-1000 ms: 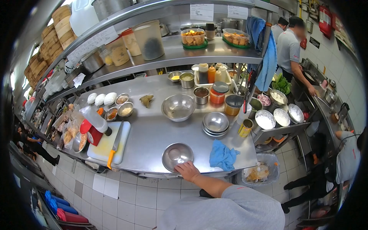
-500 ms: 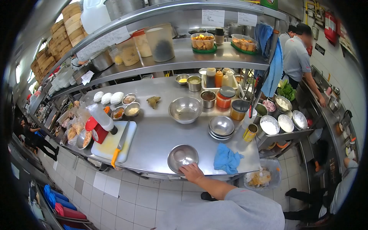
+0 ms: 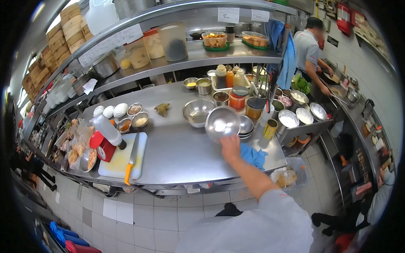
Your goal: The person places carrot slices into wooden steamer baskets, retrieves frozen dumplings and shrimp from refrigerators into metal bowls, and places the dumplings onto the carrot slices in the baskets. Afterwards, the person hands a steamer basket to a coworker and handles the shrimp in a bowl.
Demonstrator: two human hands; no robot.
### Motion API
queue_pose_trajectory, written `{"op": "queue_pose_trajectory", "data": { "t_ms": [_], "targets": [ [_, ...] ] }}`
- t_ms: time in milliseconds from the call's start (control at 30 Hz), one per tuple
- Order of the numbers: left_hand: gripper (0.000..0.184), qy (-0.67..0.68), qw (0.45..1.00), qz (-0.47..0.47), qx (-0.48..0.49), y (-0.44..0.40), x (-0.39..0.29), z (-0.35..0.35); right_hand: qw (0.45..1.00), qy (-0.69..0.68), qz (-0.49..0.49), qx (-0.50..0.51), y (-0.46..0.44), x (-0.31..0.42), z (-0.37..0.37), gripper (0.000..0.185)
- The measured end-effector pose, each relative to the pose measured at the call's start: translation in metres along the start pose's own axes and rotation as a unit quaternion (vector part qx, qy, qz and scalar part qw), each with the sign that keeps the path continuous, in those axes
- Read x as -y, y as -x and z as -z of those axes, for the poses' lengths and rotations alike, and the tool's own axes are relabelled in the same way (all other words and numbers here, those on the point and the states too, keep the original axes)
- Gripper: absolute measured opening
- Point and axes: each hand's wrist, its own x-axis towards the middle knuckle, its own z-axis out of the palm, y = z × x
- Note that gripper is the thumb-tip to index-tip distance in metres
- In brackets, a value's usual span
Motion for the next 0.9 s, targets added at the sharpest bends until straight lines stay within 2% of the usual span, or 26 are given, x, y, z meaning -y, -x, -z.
{"op": "queue_pose_trajectory", "data": {
  "t_ms": [67,133,167,233,300,333,367,400,433,467,500,533,567,600,667,700,733,800,867,900],
  "targets": [
    [0.039,0.011,1.0,-0.007,-0.004,-0.01,0.003,0.009,0.997,0.035,-0.062,-0.014,-0.018,-0.028,-0.011,0.027],
    [0.039,0.021,1.0,-0.015,-0.006,-0.018,0.012,0.013,0.983,0.063,-0.122,0.119,-0.027,-0.056,-0.01,0.033],
    [0.039,0.025,0.999,-0.018,-0.008,-0.021,0.018,0.014,0.983,0.064,-0.124,0.119,-0.025,-0.06,-0.007,0.033],
    [0.039,0.02,0.999,-0.026,-0.008,-0.026,0.041,0.016,0.97,0.178,-0.135,0.098,-0.026,-0.057,-0.007,0.044],
    [0.039,0.009,0.999,-0.039,-0.014,-0.029,0.082,0.014,0.979,0.155,-0.134,0.012,-0.015,-0.035,-0.014,0.059],
    [0.039,-0.007,0.997,-0.067,-0.025,-0.028,0.115,0.006,0.98,0.103,-0.151,0.079,-0.008,-0.009,-0.003,0.072],
    [0.039,-0.056,0.982,-0.169,-0.062,-0.014,0.164,-0.008,0.983,0.048,-0.151,0.088,0.029,0.04,-0.019,0.076],
    [0.039,-0.12,0.95,-0.266,-0.108,-0.005,0.171,-0.003,0.986,0.028,-0.11,0.124,0.045,0.072,-0.011,0.078],
    [0.039,-0.161,0.91,-0.344,-0.166,-0.006,0.181,-0.001,0.982,0.001,-0.11,0.153,0.074,0.094,-0.022,0.079],
    [0.035,-0.199,0.91,-0.319,-0.175,-0.048,0.176,0.01,0.979,0.009,-0.105,0.173,0.112,0.1,-0.048,0.075],
    [0.032,-0.236,0.908,-0.294,-0.182,-0.084,0.162,0.026,0.979,0.013,-0.076,0.191,0.126,0.118,-0.05,0.066],
    [0.029,-0.08,0.969,-0.19,-0.136,-0.112,0.151,0.034,0.99,0.002,-0.032,0.139,0.13,0.13,-0.053,0.053],
    [0.026,0.139,0.98,-0.073,-0.121,-0.131,0.126,0.051,0.991,-0.019,-0.036,0.127,0.134,0.128,-0.063,0.051],
    [0.023,0.312,0.938,0.034,-0.15,-0.117,0.035,0.104,0.993,-0.01,-0.036,0.114,0.136,0.127,-0.067,0.049],
    [0.025,0.314,0.944,0.022,-0.096,-0.166,0.004,0.152,0.993,-0.006,-0.045,0.111,0.138,0.127,-0.069,0.047],
    [0.027,0.306,0.951,0.015,-0.024,-0.189,-0.009,0.176,0.991,-0.01,-0.052,0.12,0.135,0.129,-0.069,0.047],
    [0.027,0.307,0.951,0.01,-0.031,-0.21,-0.02,0.2,0.992,0.001,-0.049,0.114,0.128,0.137,-0.067,0.044],
    [0.031,0.344,0.935,-0.08,-0.026,-0.246,-0.039,0.244,0.993,0.014,-0.048,0.108,0.12,0.146,-0.058,0.041],
    [0.059,0.312,0.928,-0.158,-0.131,-0.218,-0.133,0.323,0.96,0.068,-0.113,0.247,0.119,0.147,-0.055,0.047],
    [0.064,0.255,0.931,-0.192,-0.179,-0.227,-0.157,0.355,0.96,0.07,-0.114,0.245,0.117,0.153,-0.054,0.047]
  ]
}}
